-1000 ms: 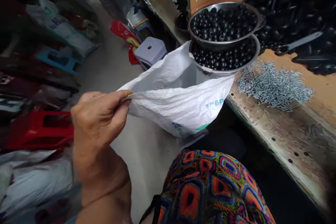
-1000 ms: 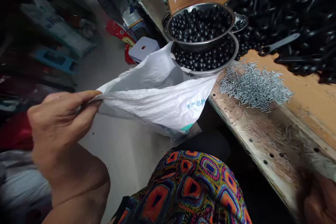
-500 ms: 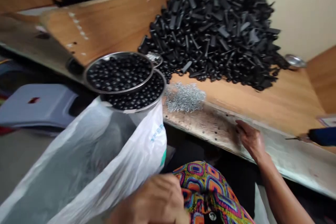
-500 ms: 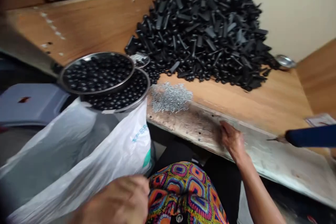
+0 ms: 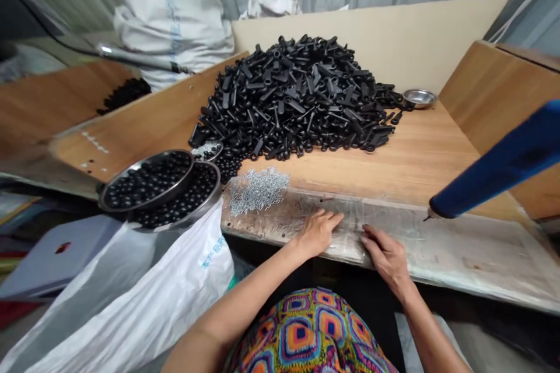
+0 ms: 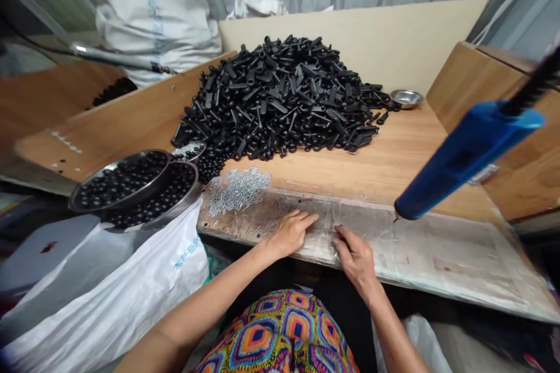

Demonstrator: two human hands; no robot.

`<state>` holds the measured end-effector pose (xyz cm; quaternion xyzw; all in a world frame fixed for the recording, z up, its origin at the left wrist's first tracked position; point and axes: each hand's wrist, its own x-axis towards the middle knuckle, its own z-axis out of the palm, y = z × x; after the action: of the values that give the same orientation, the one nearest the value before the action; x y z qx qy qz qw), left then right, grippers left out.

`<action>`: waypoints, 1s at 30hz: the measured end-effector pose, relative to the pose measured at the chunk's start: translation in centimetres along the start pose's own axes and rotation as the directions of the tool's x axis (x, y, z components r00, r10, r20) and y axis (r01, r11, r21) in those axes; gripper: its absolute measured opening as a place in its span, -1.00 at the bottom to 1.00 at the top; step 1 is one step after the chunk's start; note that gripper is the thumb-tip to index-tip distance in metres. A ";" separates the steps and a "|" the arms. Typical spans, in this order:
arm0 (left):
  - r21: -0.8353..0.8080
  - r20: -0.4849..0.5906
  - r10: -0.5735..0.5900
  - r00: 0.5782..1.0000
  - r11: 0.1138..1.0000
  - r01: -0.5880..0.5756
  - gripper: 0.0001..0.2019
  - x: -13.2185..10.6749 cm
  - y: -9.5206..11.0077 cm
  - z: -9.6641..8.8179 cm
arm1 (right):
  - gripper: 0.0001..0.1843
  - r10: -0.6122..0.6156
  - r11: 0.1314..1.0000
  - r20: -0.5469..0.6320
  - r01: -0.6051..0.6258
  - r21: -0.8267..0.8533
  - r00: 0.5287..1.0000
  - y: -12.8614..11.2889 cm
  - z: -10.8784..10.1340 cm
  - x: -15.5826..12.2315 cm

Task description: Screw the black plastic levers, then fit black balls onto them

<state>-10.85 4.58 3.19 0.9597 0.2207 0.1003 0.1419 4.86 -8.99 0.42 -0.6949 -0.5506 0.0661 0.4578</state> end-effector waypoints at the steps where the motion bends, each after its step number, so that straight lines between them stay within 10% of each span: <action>1: 0.049 0.019 -0.003 1.000 0.999 0.002 -0.53 0.2 0.1 0.1 | -0.75 -0.021 0.999 -0.002 0.021 0.028 1.000 0.1 0.2 0.0; 10: 0.304 0.107 -0.090 0.990 0.951 0.053 -0.47 0.5 2.3 -0.3 | -0.76 -0.147 0.975 0.014 0.142 0.168 0.989 0.5 0.7 -0.1; 18: 0.423 -0.198 -0.327 0.924 0.822 0.381 -0.61 -1.4 -2.8 -6.7 | -0.75 -0.174 0.959 -0.057 0.182 0.219 0.983 0.5 0.5 -0.3; 22: 0.413 -0.356 -0.221 0.908 0.834 0.365 -0.68 -1.7 -3.6 -8.7 | -0.76 -0.162 0.969 -0.163 0.188 0.161 0.973 -0.3 1.3 0.1; 25: 0.317 -0.430 0.185 0.884 0.947 -0.044 -0.77 -0.3 -2.1 -6.3 | -0.79 -0.128 0.987 -0.276 0.150 0.059 0.953 -0.9 1.8 0.6; 27: 0.214 -0.403 0.456 0.793 0.890 -0.403 -0.70 0.6 -0.1 -3.5 | -0.80 -0.090 0.996 -0.362 0.085 -0.030 0.928 -1.0 1.6 0.0; 30: 0.034 -0.351 0.588 0.729 0.786 -0.618 -0.62 1.2 2.3 0.2 | -0.81 -0.017 0.982 -0.475 -0.075 -0.174 0.880 -1.3 -0.1 -3.7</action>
<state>-8.78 3.09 3.92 0.9394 -0.0861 0.3160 0.1017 2.60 -12.14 -0.11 -0.7379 -0.4149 -0.1511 0.5104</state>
